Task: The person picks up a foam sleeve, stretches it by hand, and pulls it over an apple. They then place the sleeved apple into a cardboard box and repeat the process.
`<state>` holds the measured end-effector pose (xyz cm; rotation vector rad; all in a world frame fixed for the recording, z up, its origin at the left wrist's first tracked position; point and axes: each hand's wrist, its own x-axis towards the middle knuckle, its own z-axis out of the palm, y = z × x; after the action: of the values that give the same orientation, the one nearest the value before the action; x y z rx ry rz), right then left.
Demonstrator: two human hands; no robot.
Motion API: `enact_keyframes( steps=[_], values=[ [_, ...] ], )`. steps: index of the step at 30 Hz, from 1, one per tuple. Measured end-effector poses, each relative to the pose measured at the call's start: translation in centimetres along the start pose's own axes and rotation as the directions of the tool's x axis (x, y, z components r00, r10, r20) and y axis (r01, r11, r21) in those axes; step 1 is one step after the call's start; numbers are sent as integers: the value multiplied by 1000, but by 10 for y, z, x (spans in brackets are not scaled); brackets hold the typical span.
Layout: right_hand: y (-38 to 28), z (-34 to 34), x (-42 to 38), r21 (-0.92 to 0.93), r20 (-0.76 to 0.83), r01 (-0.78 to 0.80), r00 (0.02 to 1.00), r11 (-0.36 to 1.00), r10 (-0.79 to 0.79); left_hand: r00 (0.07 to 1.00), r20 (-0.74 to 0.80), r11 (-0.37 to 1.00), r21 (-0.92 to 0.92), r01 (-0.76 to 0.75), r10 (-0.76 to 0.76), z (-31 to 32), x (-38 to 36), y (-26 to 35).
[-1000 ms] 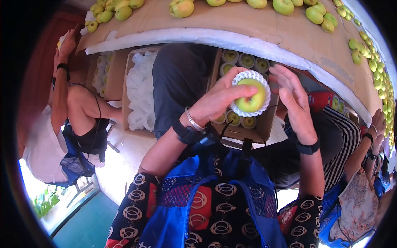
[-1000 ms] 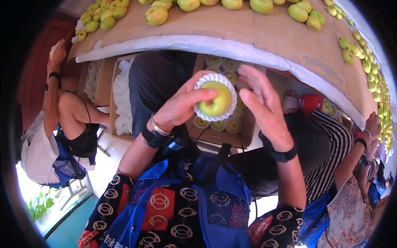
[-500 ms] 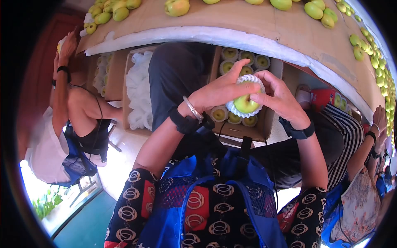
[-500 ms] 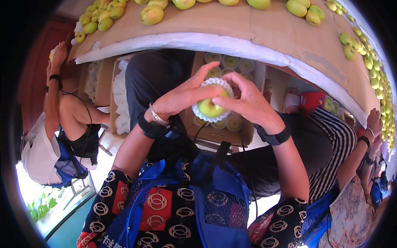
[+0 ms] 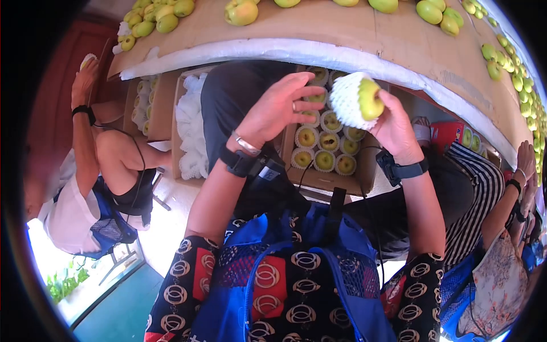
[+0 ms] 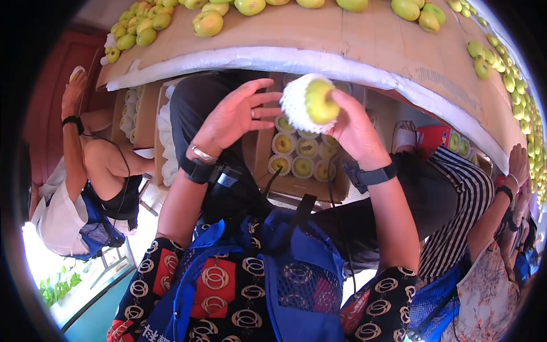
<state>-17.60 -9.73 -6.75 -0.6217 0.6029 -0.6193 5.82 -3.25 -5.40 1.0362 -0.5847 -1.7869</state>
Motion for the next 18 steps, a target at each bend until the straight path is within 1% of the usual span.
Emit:
enact_keyframes(
  steps=[1, 2, 3, 4, 6, 7, 8, 9, 10, 11, 12, 13, 15, 16, 17, 18],
  values=[
    [-2, -6, 1, 25, -17, 24, 1000, 999, -24, 1000, -1, 1000, 1, -6, 6, -1, -6, 7],
    [-10, -9, -3, 78, 98, 14, 995, 997, -22, 996, -44, 996, 50, -78, 80, -2, -14, 14],
    [-11, -10, -5, 81, 70, 45, 996, 996, -51, 985, -82, 984, 100, -146, 154, -4, -21, 19],
    [-12, -11, -7, 83, 38, 76, 996, 994, -79, 985, -82, 984, 98, -146, 155, -9, -29, 23],
    [-7, -26, -14, 62, 16, 65, 998, 996, -66, 925, -216, 946, 159, -284, 314, -23, -44, 30],
    [-4, -29, -16, 43, -2, 51, 999, 998, -51, 925, -214, 945, 158, -285, 315, -30, -51, 32],
    [2, -29, -19, 41, 0, 51, 999, 998, -51, 857, -282, 898, 219, -380, 432, -37, -60, 34],
    [8, -24, -22, 68, -97, 52, 994, 996, -45, 769, -340, 839, 287, -463, 541, -44, -67, 36],
    [14, -23, -22, 95, -194, 55, 980, 994, -36, 767, -343, 838, 286, -465, 542, -51, -74, 37],
    [25, -49, -21, 161, -137, 42, 990, 986, -20, 625, -377, 721, 485, -494, 683, -59, -81, 37],
    [29, -57, -20, 162, -140, 40, 990, 986, -17, 467, -366, 577, 666, -473, 805, -66, -84, 35],
    [32, -61, -19, 152, -170, 50, 985, 987, -24, 470, -368, 580, 665, -470, 803, -76, -84, 29],
    [39, -63, -16, 142, -197, 57, 980, 988, -28, 474, -394, 584, 724, -367, 788, -94, -80, 18],
    [41, -62, -13, 63, -186, 56, 982, 996, -43, 471, -396, 584, 724, -368, 788, -98, -80, 17],
    [43, -62, -11, -20, -176, 55, 983, 998, -58, 446, -394, 570, 726, -384, 803, -101, -80, 15],
    [48, -61, -11, -27, -178, 52, 982, 998, -56, 422, -395, 559, 727, -399, 816, -101, -79, 13]
  ],
)
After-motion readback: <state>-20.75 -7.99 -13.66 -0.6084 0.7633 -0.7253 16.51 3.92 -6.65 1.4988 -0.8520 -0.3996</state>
